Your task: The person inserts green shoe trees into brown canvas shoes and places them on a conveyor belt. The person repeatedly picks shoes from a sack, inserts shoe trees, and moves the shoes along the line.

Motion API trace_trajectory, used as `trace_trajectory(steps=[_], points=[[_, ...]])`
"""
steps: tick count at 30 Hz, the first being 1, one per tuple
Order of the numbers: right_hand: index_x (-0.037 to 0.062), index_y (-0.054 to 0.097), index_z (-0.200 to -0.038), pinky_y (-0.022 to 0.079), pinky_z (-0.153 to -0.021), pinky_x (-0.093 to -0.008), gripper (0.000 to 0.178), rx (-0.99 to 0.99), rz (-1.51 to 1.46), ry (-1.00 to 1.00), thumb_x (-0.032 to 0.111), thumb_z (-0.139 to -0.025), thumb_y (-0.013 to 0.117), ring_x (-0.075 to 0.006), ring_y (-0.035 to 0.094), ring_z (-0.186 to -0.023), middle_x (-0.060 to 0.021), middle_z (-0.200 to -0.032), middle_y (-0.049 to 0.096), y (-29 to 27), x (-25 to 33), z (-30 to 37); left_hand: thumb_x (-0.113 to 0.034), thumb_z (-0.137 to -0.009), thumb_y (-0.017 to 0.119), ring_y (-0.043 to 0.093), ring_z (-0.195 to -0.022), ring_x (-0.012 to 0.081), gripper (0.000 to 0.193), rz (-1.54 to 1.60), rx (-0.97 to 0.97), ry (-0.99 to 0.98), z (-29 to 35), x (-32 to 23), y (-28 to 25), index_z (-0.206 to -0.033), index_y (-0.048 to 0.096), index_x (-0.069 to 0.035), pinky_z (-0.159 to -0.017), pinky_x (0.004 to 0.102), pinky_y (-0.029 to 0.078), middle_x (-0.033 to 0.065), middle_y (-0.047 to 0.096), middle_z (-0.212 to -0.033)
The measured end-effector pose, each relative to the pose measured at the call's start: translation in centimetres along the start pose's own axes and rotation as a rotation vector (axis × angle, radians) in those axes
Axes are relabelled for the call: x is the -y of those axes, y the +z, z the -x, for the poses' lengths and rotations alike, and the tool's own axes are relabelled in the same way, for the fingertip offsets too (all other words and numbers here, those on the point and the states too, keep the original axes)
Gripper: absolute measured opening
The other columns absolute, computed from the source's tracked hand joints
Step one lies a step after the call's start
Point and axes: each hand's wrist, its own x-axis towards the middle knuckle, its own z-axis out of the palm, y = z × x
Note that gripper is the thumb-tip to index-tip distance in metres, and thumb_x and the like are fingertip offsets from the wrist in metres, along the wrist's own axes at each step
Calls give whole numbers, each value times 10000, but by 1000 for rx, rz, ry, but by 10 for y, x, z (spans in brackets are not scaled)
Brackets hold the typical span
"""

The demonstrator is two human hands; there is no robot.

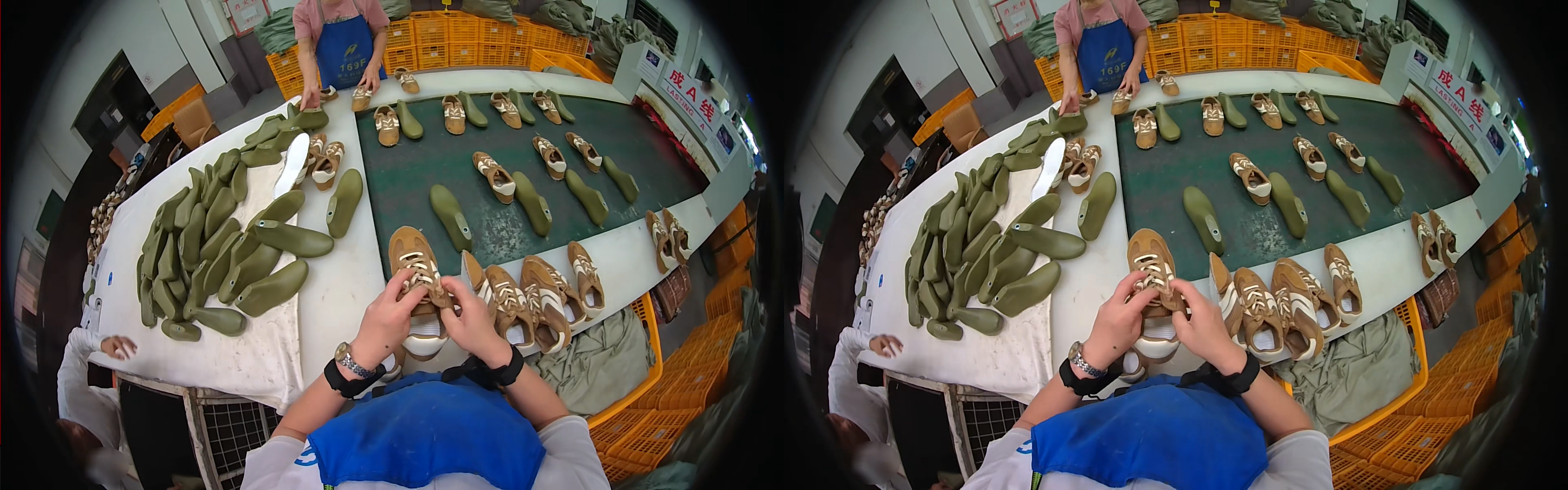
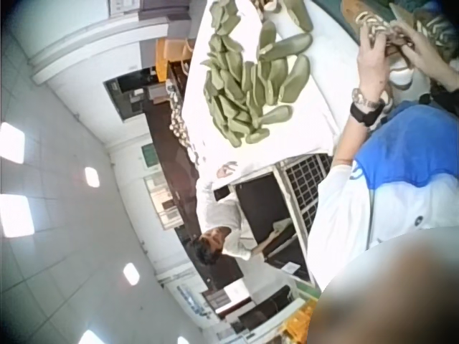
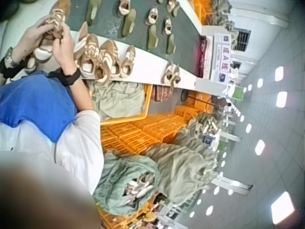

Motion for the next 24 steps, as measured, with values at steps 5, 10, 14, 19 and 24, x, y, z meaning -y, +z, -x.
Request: trace_trajectory(steps=[5, 10, 14, 19, 24], points=[[20, 445, -1134, 510, -580, -318, 361, -260, 33, -18, -21, -778, 493, -252, 656, -679, -167, -869, 640, 0, -4, -7, 36, -711, 573, 596, -983, 295, 220, 4, 3, 105, -3, -10, -4, -908, 613, -54, -762, 348, 525, 132, 560, -1160], [44, 389, -1044, 458, -596, -210, 299, -266, -301, 236, -83, -784, 461, -95, 577, -720, -96, -848, 605, -10, -23, -13, 58, -704, 567, 614, -955, 296, 170, 152, 80, 176, 7, -7, -15, -852, 600, -18, -762, 333, 527, 138, 578, -1135], [25, 456, -1112, 500, -680, -268, 357, -139, -165, 142, -6, -781, 586, -156, 624, -752, -123, -918, 621, -6, -16, -18, 85, -737, 531, 633, -894, 309, 273, 156, -97, 48, 9, 4, -13, -980, 608, -15, -751, 342, 534, 145, 576, -1137], [63, 556, -1114, 513, -659, -302, 368, 92, 302, -177, 178, -788, 681, -221, 627, -721, -72, -1055, 595, -10, 23, -5, 91, -771, 513, 643, -875, 251, 349, 123, -245, -139, 6, 25, -7, -1102, 564, -7, -707, 294, 521, 165, 563, -1167], [104, 585, -1079, 517, -635, -354, 354, 456, 539, -134, 288, -790, 676, -270, 640, -737, -99, -1019, 607, 1, 39, -15, 51, -786, 558, 610, -987, 272, 367, 156, -295, -123, 3, 32, -1, -1148, 530, -3, -748, 304, 522, 170, 562, -1168]])
